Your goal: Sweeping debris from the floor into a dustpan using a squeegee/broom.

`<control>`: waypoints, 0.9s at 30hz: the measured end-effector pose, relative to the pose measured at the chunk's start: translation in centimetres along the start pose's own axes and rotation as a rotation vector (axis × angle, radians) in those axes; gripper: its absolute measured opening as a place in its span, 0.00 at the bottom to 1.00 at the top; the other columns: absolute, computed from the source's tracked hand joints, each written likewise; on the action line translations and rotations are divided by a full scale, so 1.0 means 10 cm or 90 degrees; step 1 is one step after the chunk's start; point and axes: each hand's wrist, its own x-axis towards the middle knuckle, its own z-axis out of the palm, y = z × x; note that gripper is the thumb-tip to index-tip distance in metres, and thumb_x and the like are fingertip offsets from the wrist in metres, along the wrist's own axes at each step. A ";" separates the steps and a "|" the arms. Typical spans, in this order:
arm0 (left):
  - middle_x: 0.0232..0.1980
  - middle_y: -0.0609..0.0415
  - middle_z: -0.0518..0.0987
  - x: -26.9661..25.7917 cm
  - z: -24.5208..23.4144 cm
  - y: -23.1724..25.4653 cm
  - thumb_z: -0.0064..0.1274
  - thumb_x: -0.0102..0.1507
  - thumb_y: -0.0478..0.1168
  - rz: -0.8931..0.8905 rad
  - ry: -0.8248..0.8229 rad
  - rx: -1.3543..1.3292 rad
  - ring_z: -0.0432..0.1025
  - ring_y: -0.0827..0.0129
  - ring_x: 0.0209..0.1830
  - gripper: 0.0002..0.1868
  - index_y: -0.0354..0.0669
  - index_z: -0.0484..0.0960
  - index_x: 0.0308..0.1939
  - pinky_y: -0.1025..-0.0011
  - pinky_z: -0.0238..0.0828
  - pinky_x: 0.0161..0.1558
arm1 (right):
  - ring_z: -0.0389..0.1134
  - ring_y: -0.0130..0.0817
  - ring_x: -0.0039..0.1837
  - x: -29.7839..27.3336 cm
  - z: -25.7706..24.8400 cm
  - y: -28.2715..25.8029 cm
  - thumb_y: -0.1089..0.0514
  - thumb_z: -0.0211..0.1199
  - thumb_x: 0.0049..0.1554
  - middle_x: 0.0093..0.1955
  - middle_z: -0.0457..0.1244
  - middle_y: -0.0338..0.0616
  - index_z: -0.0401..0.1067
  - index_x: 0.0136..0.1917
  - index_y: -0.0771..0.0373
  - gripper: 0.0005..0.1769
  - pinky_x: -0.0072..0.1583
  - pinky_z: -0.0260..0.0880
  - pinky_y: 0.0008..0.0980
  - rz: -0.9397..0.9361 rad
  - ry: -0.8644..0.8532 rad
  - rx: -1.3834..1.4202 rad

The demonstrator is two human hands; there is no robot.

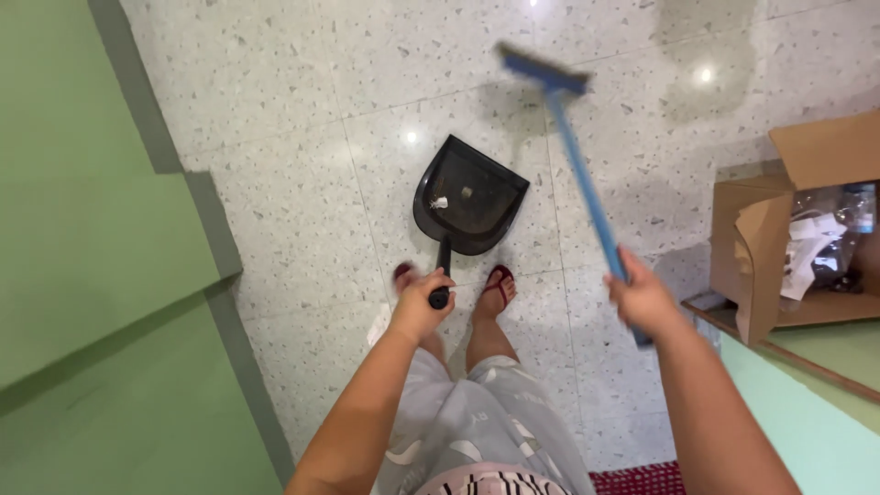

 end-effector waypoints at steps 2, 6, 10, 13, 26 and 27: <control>0.60 0.39 0.80 0.13 0.06 -0.11 0.64 0.54 0.40 0.029 -0.006 0.011 0.75 0.48 0.58 0.12 0.47 0.85 0.42 0.60 0.72 0.58 | 0.56 0.33 0.26 0.40 0.01 -0.14 0.56 0.58 0.59 0.32 0.58 0.42 0.50 0.83 0.48 0.41 0.29 0.59 0.38 -0.028 0.015 0.042; 0.58 0.37 0.80 0.39 -0.01 -0.21 0.65 0.54 0.38 0.120 -0.049 0.027 0.73 0.47 0.63 0.14 0.45 0.84 0.43 0.59 0.71 0.60 | 0.58 0.32 0.30 0.99 0.30 -0.30 0.56 0.58 0.64 0.33 0.58 0.42 0.55 0.79 0.60 0.32 0.32 0.63 0.36 -0.064 0.062 0.117; 0.52 0.42 0.84 0.55 -0.21 -0.07 0.63 0.56 0.40 0.031 -0.086 0.034 0.76 0.52 0.62 0.11 0.47 0.84 0.42 0.60 0.72 0.59 | 0.62 0.34 0.32 1.16 0.82 -0.20 0.57 0.58 0.62 0.36 0.62 0.44 0.54 0.81 0.56 0.35 0.34 0.66 0.38 -0.015 0.086 0.079; 0.60 0.40 0.80 0.71 -0.28 -0.12 0.63 0.56 0.39 0.081 -0.099 0.040 0.75 0.50 0.60 0.12 0.46 0.84 0.44 0.60 0.73 0.59 | 0.69 0.44 0.35 0.92 1.27 0.19 0.52 0.58 0.61 0.39 0.69 0.56 0.41 0.85 0.49 0.45 0.40 0.71 0.44 0.082 0.058 -0.090; 0.60 0.44 0.82 1.14 0.00 0.50 0.66 0.53 0.39 0.065 -0.064 0.065 0.76 0.46 0.55 0.12 0.49 0.86 0.40 0.56 0.68 0.57 | 0.54 0.32 0.24 0.12 0.24 -0.05 0.57 0.59 0.58 0.30 0.58 0.41 0.51 0.82 0.43 0.42 0.29 0.58 0.36 0.061 0.006 0.164; 0.61 0.45 0.82 1.21 0.05 0.64 0.65 0.54 0.40 0.031 -0.080 0.056 0.77 0.48 0.55 0.11 0.50 0.86 0.40 0.60 0.72 0.55 | 0.56 0.31 0.25 0.31 0.09 -0.07 0.57 0.59 0.58 0.29 0.58 0.41 0.51 0.82 0.44 0.42 0.29 0.59 0.36 0.031 0.053 0.137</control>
